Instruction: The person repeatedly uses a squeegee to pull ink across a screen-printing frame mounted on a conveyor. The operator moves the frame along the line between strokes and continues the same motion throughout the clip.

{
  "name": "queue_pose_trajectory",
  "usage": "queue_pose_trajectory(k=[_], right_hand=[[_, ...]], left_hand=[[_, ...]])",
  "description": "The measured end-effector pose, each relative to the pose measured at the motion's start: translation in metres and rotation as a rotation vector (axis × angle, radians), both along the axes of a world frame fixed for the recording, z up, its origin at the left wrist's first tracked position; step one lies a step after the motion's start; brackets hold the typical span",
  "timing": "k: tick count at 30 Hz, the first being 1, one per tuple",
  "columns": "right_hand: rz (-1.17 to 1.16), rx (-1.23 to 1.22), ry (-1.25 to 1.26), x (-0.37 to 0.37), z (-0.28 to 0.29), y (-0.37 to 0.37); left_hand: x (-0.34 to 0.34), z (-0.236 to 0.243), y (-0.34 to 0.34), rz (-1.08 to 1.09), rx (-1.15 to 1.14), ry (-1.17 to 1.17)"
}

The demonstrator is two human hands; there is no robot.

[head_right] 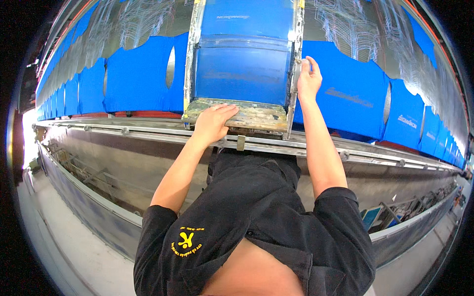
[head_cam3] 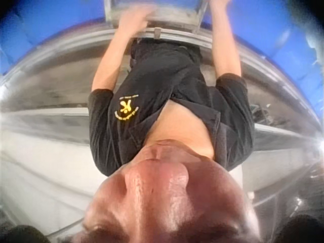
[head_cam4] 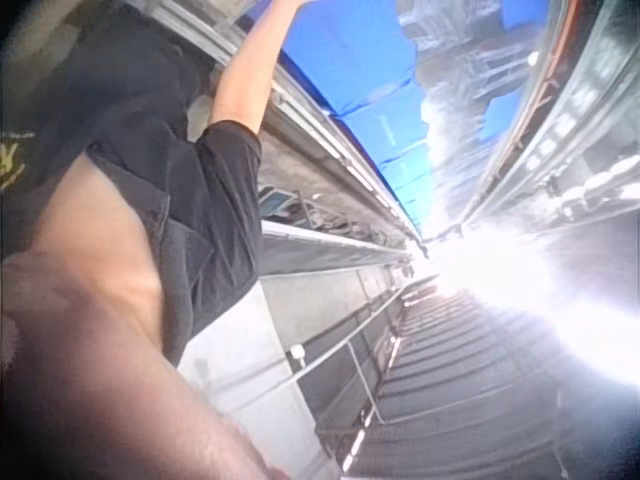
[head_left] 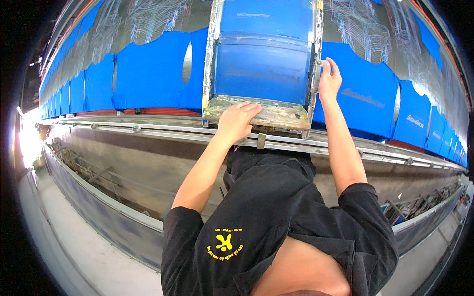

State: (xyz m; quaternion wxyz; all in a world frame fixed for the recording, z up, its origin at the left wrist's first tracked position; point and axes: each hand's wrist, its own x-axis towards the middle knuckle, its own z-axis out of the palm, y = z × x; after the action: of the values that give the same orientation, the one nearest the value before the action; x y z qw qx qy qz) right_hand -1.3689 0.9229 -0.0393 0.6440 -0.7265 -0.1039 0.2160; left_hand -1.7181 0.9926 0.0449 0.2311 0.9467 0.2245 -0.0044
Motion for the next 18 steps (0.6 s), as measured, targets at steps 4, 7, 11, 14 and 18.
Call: queue_pose_trajectory(k=[4,7,11,14,18], right_hand=[[-0.039,-0.003,-0.168,0.005,-0.026,0.006],[0.021,-0.103,0.139,-0.010,-0.013,0.014],[-0.008,-0.144,0.022,-0.011,-0.005,0.012],[0.007,-0.086,0.089,-0.015,0.002,0.011],[0.000,-0.084,0.099,-0.014,0.001,0.015]], left_hand=[[0.003,0.010,0.025,-0.070,-0.025,0.064],[0.002,0.022,0.059,-0.051,-0.002,0.001],[0.054,0.038,0.109,-0.087,0.046,-0.008],[0.092,0.031,0.146,-0.096,0.079,0.055],[0.120,0.007,0.169,-0.061,0.086,0.111]])
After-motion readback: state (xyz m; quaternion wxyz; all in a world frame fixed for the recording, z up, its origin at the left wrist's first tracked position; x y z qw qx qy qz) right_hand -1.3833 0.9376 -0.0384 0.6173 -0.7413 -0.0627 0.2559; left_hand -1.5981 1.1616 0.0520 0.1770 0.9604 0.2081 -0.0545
